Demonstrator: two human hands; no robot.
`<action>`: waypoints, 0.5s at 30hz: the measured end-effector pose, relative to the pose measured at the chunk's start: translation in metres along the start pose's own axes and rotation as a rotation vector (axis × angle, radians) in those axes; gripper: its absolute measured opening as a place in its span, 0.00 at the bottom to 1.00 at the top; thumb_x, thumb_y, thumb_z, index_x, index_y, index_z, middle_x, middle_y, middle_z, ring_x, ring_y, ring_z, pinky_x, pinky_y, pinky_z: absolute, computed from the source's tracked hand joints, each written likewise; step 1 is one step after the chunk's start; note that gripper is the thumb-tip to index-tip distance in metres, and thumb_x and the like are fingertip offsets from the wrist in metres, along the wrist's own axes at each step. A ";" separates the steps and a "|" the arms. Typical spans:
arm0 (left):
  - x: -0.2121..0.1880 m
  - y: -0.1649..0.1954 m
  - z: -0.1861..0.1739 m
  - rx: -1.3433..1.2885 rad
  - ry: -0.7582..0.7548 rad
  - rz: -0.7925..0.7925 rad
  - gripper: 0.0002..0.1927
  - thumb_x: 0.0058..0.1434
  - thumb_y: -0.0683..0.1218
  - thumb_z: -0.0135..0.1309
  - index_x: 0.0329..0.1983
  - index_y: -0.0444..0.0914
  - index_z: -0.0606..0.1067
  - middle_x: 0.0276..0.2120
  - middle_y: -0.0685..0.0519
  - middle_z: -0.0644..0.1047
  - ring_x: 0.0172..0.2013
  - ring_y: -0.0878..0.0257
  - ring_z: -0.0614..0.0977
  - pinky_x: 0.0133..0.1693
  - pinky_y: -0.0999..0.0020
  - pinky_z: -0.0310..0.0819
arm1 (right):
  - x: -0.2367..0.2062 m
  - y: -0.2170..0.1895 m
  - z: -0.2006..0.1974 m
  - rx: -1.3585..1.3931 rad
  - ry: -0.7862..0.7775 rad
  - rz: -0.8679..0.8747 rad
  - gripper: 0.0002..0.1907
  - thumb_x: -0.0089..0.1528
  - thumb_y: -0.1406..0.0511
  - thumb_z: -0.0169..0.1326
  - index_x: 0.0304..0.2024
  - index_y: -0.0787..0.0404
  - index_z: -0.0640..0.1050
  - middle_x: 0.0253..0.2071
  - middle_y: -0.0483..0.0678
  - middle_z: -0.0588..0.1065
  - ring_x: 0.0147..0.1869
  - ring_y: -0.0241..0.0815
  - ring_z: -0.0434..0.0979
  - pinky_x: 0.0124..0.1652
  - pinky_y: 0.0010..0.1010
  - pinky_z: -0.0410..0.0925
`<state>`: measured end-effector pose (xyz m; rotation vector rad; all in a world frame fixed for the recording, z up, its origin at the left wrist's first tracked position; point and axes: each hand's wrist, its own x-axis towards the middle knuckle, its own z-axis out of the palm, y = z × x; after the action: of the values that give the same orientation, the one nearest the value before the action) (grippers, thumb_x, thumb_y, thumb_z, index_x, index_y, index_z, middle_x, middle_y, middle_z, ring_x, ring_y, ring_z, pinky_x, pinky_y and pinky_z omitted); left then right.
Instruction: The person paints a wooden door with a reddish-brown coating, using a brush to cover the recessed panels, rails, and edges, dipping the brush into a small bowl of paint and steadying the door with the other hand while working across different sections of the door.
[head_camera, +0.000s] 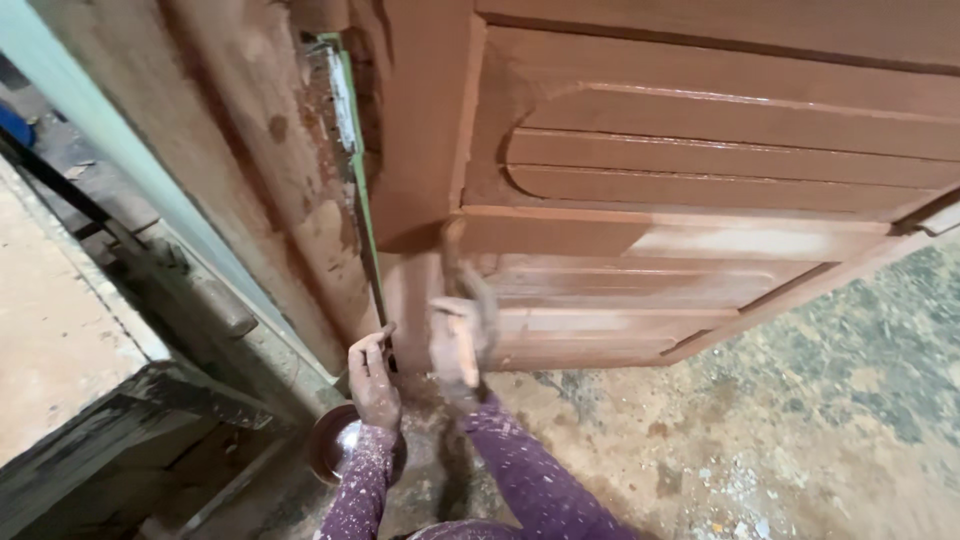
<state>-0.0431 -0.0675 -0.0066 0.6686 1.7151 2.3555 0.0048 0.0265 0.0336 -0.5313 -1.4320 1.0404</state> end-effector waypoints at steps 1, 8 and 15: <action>0.001 0.002 -0.005 -0.075 0.000 -0.011 0.14 0.76 0.47 0.39 0.52 0.33 0.71 0.52 0.48 0.77 0.54 0.60 0.78 0.59 0.66 0.70 | -0.005 -0.005 0.012 -0.027 -0.078 -0.044 0.11 0.63 0.73 0.53 0.47 0.64 0.80 0.54 0.52 0.78 0.41 0.39 0.80 0.40 0.26 0.73; 0.009 0.006 -0.011 0.089 0.088 0.001 0.14 0.76 0.46 0.40 0.52 0.32 0.72 0.49 0.46 0.78 0.51 0.59 0.78 0.57 0.64 0.72 | -0.007 -0.041 0.030 -0.067 -0.225 -0.281 0.07 0.64 0.72 0.53 0.44 0.64 0.79 0.60 0.56 0.74 0.47 0.42 0.80 0.45 0.29 0.75; 0.009 0.008 -0.001 0.079 0.063 0.030 0.13 0.76 0.46 0.41 0.51 0.32 0.72 0.50 0.46 0.79 0.52 0.58 0.78 0.59 0.63 0.69 | 0.052 -0.038 -0.061 -0.068 0.268 -0.389 0.08 0.65 0.70 0.49 0.46 0.64 0.75 0.63 0.57 0.68 0.66 0.45 0.73 0.60 0.35 0.76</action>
<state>-0.0505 -0.0673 0.0028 0.6434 1.8457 2.3641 0.0640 0.0680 0.0848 -0.4024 -1.2700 0.5889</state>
